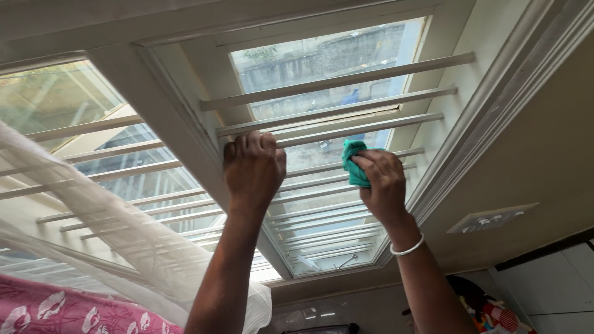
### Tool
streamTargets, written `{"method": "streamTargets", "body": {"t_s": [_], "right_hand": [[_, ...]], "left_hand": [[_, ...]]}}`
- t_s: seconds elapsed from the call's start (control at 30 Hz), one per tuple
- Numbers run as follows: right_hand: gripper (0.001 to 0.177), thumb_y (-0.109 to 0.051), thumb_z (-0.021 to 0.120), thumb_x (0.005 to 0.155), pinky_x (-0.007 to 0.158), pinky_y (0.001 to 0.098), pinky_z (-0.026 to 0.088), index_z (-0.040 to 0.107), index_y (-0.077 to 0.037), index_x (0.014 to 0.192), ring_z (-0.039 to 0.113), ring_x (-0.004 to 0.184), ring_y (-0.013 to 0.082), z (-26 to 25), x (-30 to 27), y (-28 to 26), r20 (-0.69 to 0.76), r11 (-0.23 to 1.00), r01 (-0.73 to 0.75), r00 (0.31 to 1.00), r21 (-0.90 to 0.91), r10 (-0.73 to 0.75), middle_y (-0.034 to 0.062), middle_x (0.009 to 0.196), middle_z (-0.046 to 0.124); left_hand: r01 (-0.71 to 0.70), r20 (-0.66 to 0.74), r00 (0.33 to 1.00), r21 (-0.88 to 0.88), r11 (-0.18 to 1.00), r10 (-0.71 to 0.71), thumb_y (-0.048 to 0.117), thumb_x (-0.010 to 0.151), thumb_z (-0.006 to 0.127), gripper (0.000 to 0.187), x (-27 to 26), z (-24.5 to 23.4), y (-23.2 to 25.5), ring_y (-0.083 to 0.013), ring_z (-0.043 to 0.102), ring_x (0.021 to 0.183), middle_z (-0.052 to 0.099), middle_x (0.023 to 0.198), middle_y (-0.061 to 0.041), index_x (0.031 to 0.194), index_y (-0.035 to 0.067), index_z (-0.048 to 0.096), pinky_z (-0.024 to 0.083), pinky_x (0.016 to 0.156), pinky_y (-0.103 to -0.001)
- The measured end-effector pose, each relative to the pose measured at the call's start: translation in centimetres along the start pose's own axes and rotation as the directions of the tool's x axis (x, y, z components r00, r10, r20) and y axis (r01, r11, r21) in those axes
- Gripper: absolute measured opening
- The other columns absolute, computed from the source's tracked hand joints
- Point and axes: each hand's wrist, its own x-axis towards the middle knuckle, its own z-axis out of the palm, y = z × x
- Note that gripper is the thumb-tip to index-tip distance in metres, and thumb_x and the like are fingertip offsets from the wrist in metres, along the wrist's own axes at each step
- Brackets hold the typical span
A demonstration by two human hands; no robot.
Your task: The person cleans the white metal frame of a window using a green cloth. They wipe the horizontal and vertical bars of the frame, moving from the center to the edges. The person also wipes the adjacent white mesh screen while holding the curtain aside.
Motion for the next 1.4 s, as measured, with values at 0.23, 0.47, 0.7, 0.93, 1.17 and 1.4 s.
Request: {"method": "streamTargets", "body": {"t_s": [0.23, 0.47, 0.7, 0.93, 1.17, 1.4], "right_hand": [[0.045, 0.011, 0.055, 0.081, 0.107, 0.0460, 0.053, 0.064, -0.001, 0.124, 0.065, 0.118, 0.0364, 0.2, -0.2, 1.4, -0.280, 0.922, -0.372, 0.879, 0.106, 0.387, 0.0163, 0.124, 0.067], [0.038, 0.006, 0.066, 0.080, 0.102, 0.0485, 0.050, 0.068, -0.001, 0.118, 0.065, 0.114, 0.0383, 4.9, 1.3, -2.6, -0.232, 0.947, -0.298, 0.936, -0.120, 0.265, 0.0184, 0.116, 0.069], [0.027, -0.005, 0.073, 0.077, 0.101, 0.0488, 0.048, 0.072, 0.001, 0.103, 0.067, 0.105, 0.0367, 9.1, 3.6, -11.7, -0.069, 0.996, -0.093, 0.993, 0.017, 0.094, 0.0179, 0.105, 0.072], [0.030, -0.002, 0.072, 0.076, 0.103, 0.0482, 0.049, 0.071, 0.001, 0.105, 0.067, 0.110, 0.0380, 7.2, 3.9, -11.6, 0.076, 0.999, 0.043, 0.996, -0.027, -0.041, 0.0182, 0.111, 0.072], [0.037, 0.005, 0.067, 0.081, 0.112, 0.0521, 0.046, 0.071, -0.003, 0.117, 0.065, 0.123, 0.0358, 4.2, 2.9, -9.5, 0.068, 0.994, 0.097, 0.993, -0.039, -0.095, 0.0163, 0.123, 0.071], [0.045, 0.014, 0.054, 0.090, 0.111, 0.0448, 0.054, 0.062, -0.002, 0.131, 0.068, 0.124, 0.0350, 2.4, 0.9, -5.3, -0.085, 0.991, -0.067, 0.993, 0.115, 0.077, 0.0192, 0.131, 0.068]], "left_hand": [[-0.026, 0.015, 1.000, -0.027, 0.999, 0.026, 0.032, 0.090, 0.069, 0.029, 0.0, -0.6, -0.1, -0.0258, 0.062, 0.094, 0.065, 0.098, -0.011, 0.103, 0.006, 0.065, 0.047, 0.084, -0.043], [-0.048, 0.008, 0.999, -0.058, 0.997, 0.049, 0.037, 0.089, 0.068, 0.034, 0.2, -1.2, -0.4, -0.0260, 0.059, 0.087, 0.062, 0.091, -0.010, 0.100, 0.005, 0.062, 0.045, 0.081, -0.043], [-0.095, -0.010, 0.995, 0.010, 0.995, 0.095, 0.031, 0.091, 0.064, 0.026, -0.2, -0.6, -0.9, -0.0255, 0.059, 0.087, 0.060, 0.090, -0.010, 0.097, 0.006, 0.058, 0.045, 0.082, -0.041], [-0.177, -0.009, 0.984, 0.114, 0.978, 0.179, 0.028, 0.086, 0.063, 0.028, -0.8, -0.5, -1.3, -0.0228, 0.058, 0.086, 0.060, 0.091, -0.010, 0.102, 0.005, 0.057, 0.045, 0.082, -0.038], [-0.206, -0.089, 0.973, 0.095, 0.974, 0.215, 0.024, 0.089, 0.061, 0.033, -1.0, -1.1, -2.0, -0.0262, 0.058, 0.089, 0.060, 0.095, -0.013, 0.113, 0.002, 0.057, 0.045, 0.088, -0.040], [-0.196, -0.159, 0.968, 0.013, 0.981, 0.195, 0.021, 0.091, 0.060, 0.037, -1.4, 0.1, -1.8, -0.0301, 0.059, 0.095, 0.060, 0.100, -0.016, 0.121, 0.000, 0.056, 0.046, 0.095, -0.044]]}}
